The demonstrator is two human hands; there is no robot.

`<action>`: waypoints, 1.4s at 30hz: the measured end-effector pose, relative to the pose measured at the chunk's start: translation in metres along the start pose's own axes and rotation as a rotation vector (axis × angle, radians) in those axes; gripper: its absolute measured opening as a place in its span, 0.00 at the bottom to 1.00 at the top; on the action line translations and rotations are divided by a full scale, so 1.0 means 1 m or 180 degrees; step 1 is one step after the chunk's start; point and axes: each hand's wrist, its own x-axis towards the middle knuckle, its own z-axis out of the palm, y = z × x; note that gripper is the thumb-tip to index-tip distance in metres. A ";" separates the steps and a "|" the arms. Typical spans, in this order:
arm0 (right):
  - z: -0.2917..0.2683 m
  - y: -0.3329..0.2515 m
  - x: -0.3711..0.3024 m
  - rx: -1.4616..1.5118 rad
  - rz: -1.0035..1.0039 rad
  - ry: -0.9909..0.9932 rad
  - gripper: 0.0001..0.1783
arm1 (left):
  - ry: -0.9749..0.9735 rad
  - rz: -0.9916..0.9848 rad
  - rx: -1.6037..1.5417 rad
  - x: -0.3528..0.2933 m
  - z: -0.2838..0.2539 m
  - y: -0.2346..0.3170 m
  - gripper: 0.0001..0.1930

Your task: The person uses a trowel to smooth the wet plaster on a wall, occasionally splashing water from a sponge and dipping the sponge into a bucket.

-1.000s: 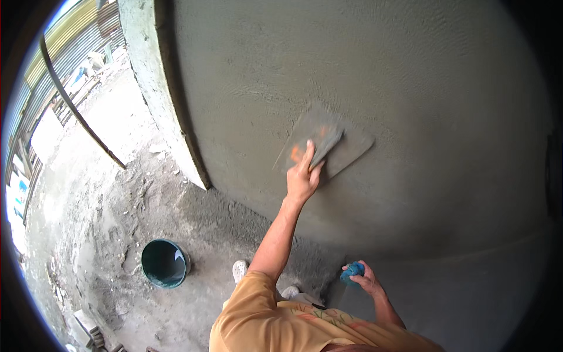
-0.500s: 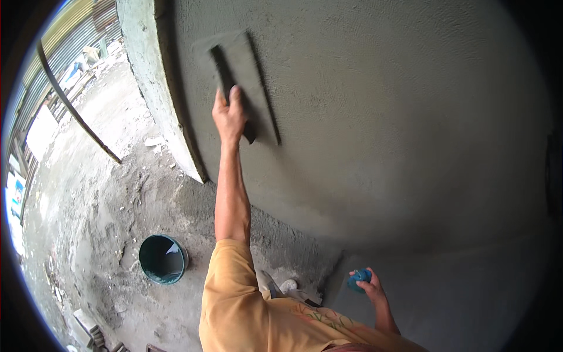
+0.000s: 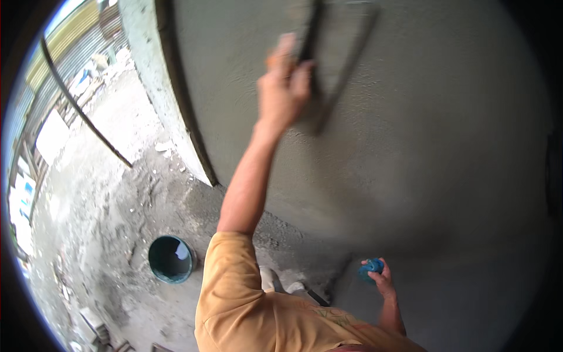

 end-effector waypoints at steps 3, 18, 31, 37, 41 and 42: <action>0.004 0.011 -0.010 0.0174 0.0215 0.0104 0.20 | 0.0724 -0.0257 0.0233 -0.038 -0.071 -0.143 0.18; 0.059 -0.023 0.051 0.0160 -0.0038 -0.0273 0.21 | 0.0748 -0.0288 -0.0779 0.095 -0.046 -0.022 0.21; 0.059 -0.012 0.075 0.0317 -0.0273 -0.0512 0.25 | 0.0653 -0.0006 0.0429 0.081 -0.099 -0.111 0.16; 0.110 -0.012 0.076 0.3129 0.0515 -0.0669 0.25 | 0.0297 -0.0650 0.0071 -0.103 -0.012 -0.099 0.26; 0.166 -0.079 0.100 0.2842 0.0223 -0.1948 0.21 | -0.0113 -0.0289 -0.0462 0.012 -0.021 -0.013 0.25; 0.185 -0.112 0.110 0.2067 -0.0241 -0.2321 0.20 | 0.0052 -0.0279 -0.0463 0.050 -0.032 -0.004 0.24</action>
